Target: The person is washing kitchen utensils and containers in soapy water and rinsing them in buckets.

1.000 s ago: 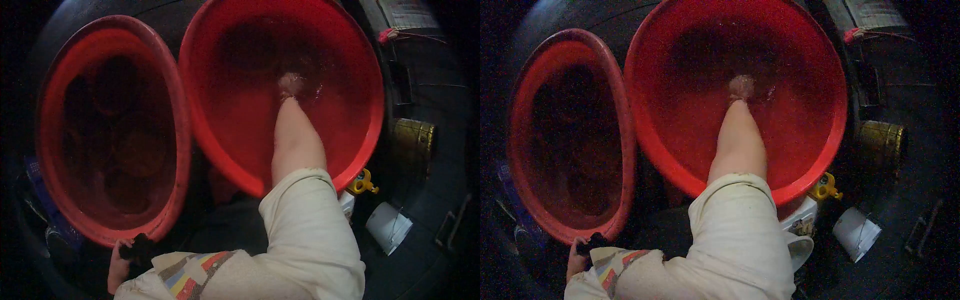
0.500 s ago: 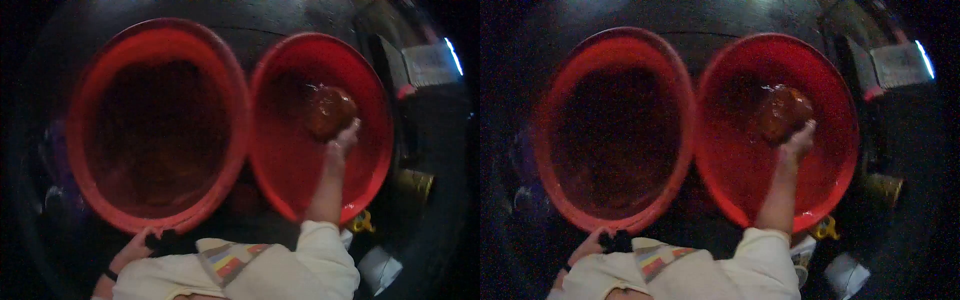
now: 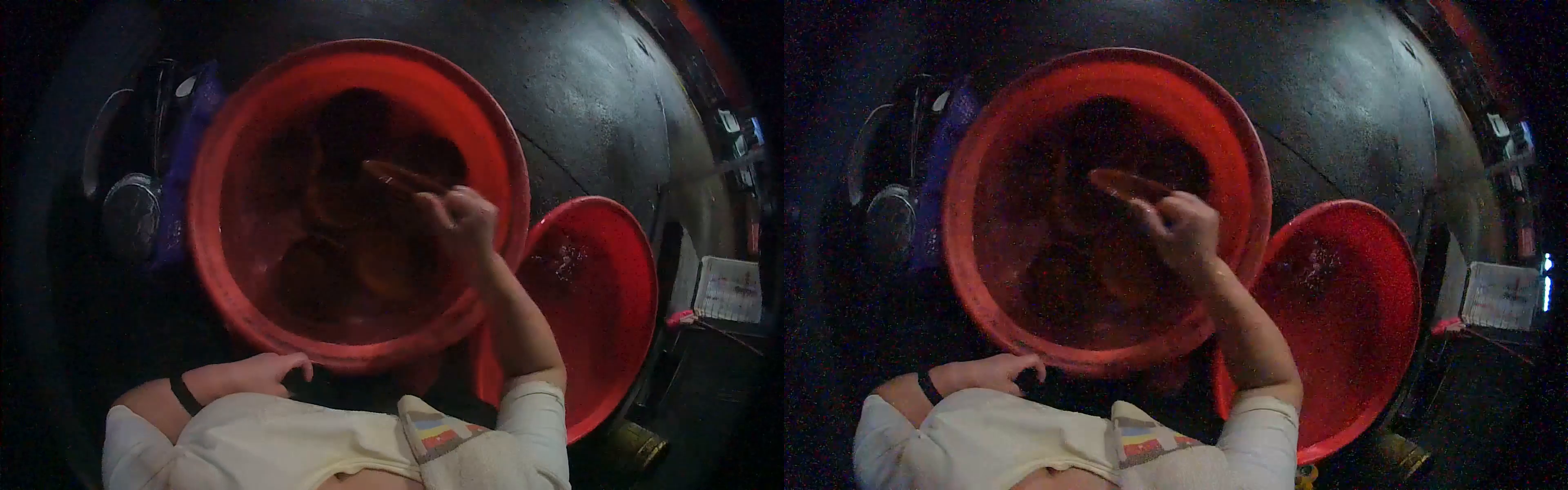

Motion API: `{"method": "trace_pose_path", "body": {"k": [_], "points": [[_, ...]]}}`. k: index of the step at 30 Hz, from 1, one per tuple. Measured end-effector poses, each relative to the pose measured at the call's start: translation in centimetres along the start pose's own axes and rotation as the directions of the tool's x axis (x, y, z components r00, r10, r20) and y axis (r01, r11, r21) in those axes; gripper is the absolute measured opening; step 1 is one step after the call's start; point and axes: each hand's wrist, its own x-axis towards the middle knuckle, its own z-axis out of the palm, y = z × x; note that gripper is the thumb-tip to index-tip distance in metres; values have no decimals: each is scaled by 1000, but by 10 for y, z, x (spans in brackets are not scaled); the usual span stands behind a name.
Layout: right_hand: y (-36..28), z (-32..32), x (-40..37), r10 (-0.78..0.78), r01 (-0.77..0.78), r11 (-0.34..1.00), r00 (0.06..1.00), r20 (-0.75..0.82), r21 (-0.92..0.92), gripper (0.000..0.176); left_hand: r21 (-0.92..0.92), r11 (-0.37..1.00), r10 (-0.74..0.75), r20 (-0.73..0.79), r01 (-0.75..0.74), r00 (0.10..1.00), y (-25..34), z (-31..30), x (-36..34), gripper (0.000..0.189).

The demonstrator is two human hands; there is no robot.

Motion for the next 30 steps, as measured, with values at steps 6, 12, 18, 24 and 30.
{"method": "trace_pose_path", "body": {"k": [6, 12, 18, 24, 30], "points": [[-6, 121, 17, -256, 269, 963, 880, 401, 24, 37, -31, 994, 105, -97, -108, 990, -23, -10, -7, 40], [28, 171, 8, -235, 331, 931, 867, 439, -156, 29, -53, 993, -106, -16, 105, 994, -7, -18, -13, 40], [70, 50, 19, -215, 191, 914, 976, -29, -358, 18, -105, 993, -74, -120, 62, 990, -15, -16, -18, 43], [229, -145, -93, 329, -725, 637, 563, -758, -262, 39, -134, 988, 53, -201, -81, 978, -51, -10, -14, 38], [303, -137, -247, 192, -603, 279, 798, -572, -747, 50, -163, 982, 63, -198, -96, 978, -35, -9, 0, 38]]}}
